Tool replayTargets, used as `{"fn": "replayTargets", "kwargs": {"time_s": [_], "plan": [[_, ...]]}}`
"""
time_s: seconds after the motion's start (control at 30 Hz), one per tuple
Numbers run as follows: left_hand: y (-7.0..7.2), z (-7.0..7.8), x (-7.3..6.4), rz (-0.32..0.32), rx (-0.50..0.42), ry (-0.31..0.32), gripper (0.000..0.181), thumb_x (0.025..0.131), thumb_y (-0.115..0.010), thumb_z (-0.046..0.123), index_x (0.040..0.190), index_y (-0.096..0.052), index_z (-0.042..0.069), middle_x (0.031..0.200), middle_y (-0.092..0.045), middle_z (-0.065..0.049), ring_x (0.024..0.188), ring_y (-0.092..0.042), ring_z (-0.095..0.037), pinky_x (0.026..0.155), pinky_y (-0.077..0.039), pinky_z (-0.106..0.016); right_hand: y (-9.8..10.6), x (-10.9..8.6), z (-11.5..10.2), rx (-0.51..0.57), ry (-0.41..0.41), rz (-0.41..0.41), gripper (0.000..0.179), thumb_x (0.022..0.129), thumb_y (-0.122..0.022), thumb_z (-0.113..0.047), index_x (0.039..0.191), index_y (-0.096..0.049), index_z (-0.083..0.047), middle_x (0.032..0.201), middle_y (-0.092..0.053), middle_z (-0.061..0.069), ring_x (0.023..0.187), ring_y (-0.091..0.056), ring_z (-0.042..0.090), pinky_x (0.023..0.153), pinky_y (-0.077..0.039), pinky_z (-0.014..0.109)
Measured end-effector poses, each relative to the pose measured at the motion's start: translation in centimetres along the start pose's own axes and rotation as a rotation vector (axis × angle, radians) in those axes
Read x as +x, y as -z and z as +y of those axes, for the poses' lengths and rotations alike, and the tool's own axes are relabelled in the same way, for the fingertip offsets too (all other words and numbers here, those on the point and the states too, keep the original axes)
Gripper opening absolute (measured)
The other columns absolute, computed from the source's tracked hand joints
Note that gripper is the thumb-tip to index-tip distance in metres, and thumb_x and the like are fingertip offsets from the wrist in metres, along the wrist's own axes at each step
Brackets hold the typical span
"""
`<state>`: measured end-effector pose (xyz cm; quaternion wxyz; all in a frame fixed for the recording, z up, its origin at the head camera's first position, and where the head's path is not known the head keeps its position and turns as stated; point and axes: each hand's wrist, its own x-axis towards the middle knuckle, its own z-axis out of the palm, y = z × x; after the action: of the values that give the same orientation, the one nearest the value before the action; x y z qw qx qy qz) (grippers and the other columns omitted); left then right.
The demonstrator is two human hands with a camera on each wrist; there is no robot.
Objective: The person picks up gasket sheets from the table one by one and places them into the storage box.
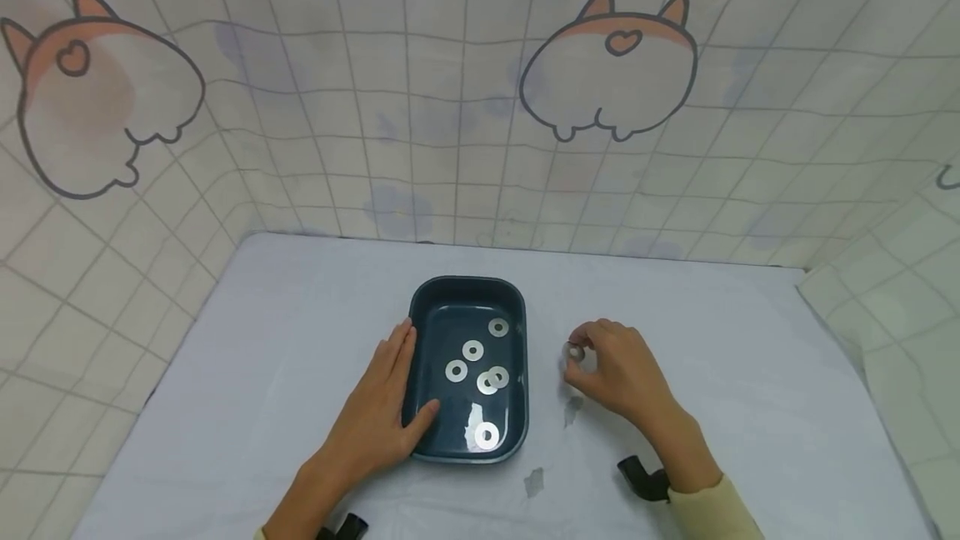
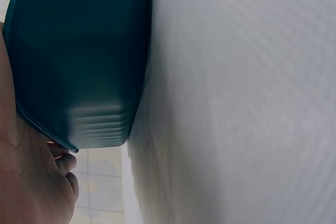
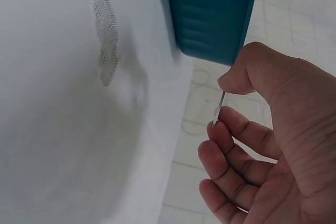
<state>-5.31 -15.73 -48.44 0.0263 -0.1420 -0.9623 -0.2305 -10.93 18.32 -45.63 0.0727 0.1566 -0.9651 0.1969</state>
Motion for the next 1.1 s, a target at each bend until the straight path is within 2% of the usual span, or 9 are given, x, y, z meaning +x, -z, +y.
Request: {"fn": "replayTargets", "kwargs": {"time_s": [0.1, 0.23, 0.33, 0.47, 0.53, 0.77, 1.1], "plan": [[0.0, -0.1, 0.0, 0.004, -0.006, -0.003, 0.100, 0.096, -0.069, 0.047, 0.171, -0.015, 0.009, 0.181, -0.010, -0.003, 0.167, -0.021, -0.025, 0.130, 0.009, -0.012, 0.5, 0.0, -0.5, -0.015, 0.011, -0.014, 0.018, 0.080, -0.080, -0.015, 0.097, -0.078, -0.008, 0.088, -0.074, 0.004, 0.080, -0.063, 0.018, 0.084, -0.060, 0.046], [0.1, -0.1, 0.0, 0.029, 0.010, -0.020, 0.099, 0.095, -0.070, 0.043, 0.170, -0.016, 0.008, 0.181, -0.013, -0.005, 0.166, -0.022, -0.026, 0.137, -0.006, -0.027, 1.0, 0.1, -0.9, -0.016, 0.024, -0.025, 0.019, 0.081, -0.080, -0.016, 0.098, -0.078, -0.008, 0.088, -0.074, 0.004, 0.080, -0.063, 0.017, 0.085, -0.060, 0.045], [0.0, -0.2, -0.1, 0.056, 0.013, -0.032, 0.099, 0.093, -0.070, 0.038, 0.170, -0.018, 0.006, 0.180, -0.016, -0.008, 0.166, -0.024, -0.028, 0.138, -0.012, -0.032, 1.2, 0.3, -1.2, -0.012, 0.037, -0.028, 0.018, 0.082, -0.081, -0.017, 0.099, -0.078, -0.010, 0.088, -0.074, 0.003, 0.081, -0.063, 0.017, 0.085, -0.060, 0.044], [-0.2, -0.3, -0.2, 0.070, -0.001, -0.045, 0.098, 0.091, -0.071, 0.034, 0.169, -0.020, 0.004, 0.179, -0.018, -0.009, 0.166, -0.025, -0.029, 0.134, 0.004, -0.016, 1.6, 0.6, -1.5, -0.008, 0.045, -0.037, 0.018, 0.082, -0.081, -0.017, 0.099, -0.078, -0.011, 0.090, -0.075, 0.002, 0.083, -0.065, 0.017, 0.084, -0.060, 0.042], [-0.2, -0.3, -0.1, 0.064, -0.001, -0.045, 0.099, 0.091, -0.071, 0.035, 0.169, -0.020, 0.004, 0.180, -0.017, -0.009, 0.166, -0.024, -0.029, 0.131, 0.009, -0.012, 1.8, 0.7, -1.8, -0.007, 0.047, -0.041, 0.018, 0.082, -0.081, -0.017, 0.099, -0.078, -0.012, 0.092, -0.076, 0.003, 0.085, -0.066, 0.018, 0.085, -0.061, 0.042], [-0.1, -0.3, 0.0, 0.038, -0.010, -0.031, 0.098, 0.093, -0.069, 0.038, 0.170, -0.017, 0.006, 0.181, -0.013, -0.006, 0.167, -0.021, -0.026, 0.131, 0.009, -0.012, 2.2, 1.4, -2.9, -0.015, 0.077, -0.040, 0.020, 0.084, -0.081, -0.019, 0.102, -0.077, -0.012, 0.094, -0.077, 0.002, 0.088, -0.066, 0.018, 0.086, -0.061, 0.042], [-0.3, -0.3, -0.1, 0.060, -0.010, -0.042, 0.099, 0.091, -0.071, 0.036, 0.169, -0.018, 0.005, 0.180, -0.015, -0.008, 0.166, -0.024, -0.028, 0.130, 0.009, -0.012, 3.1, 2.3, -4.2, -0.024, 0.122, -0.082, 0.022, 0.084, -0.081, -0.020, 0.103, -0.077, -0.012, 0.096, -0.077, 0.001, 0.090, -0.068, 0.019, 0.090, -0.061, 0.042]]}}
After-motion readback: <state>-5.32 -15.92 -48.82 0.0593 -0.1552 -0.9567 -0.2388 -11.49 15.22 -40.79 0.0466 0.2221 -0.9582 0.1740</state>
